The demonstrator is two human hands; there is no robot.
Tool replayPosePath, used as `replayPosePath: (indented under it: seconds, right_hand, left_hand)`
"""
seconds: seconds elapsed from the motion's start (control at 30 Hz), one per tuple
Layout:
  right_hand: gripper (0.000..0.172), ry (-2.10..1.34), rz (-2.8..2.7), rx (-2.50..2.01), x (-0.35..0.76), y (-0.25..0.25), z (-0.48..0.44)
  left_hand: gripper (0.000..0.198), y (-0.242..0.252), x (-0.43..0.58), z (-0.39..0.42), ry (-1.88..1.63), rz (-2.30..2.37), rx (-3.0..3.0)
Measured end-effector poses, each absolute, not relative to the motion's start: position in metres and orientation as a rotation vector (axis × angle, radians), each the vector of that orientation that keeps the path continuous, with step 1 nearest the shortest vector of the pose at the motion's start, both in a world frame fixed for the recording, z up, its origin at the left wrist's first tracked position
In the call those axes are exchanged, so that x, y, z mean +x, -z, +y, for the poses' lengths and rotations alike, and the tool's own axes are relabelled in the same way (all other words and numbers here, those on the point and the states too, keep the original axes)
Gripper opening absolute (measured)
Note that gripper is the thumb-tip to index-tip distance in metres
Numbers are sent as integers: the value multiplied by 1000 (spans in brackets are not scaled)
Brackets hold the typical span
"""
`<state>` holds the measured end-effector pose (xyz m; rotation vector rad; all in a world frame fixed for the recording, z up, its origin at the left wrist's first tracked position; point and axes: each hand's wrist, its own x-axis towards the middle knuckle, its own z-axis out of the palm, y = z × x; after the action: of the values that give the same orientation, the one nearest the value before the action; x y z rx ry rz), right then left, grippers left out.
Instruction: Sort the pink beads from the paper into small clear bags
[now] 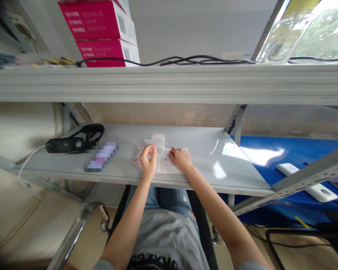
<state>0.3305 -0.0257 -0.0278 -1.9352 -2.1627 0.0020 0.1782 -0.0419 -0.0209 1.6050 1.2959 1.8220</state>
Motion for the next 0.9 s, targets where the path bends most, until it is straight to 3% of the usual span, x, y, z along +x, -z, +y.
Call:
replayPosePath:
  seconds: [0.27, 0.9]
  right_hand:
    - [33, 162, -2227, -2003, 327, 23, -29]
    - [29, 146, -2140, -1976, 326, 23, -31]
  left_hand:
    - [26, 24, 179, -40, -1861, 1282, 1600]
    - [25, 25, 179, -40, -1846, 1284, 1615]
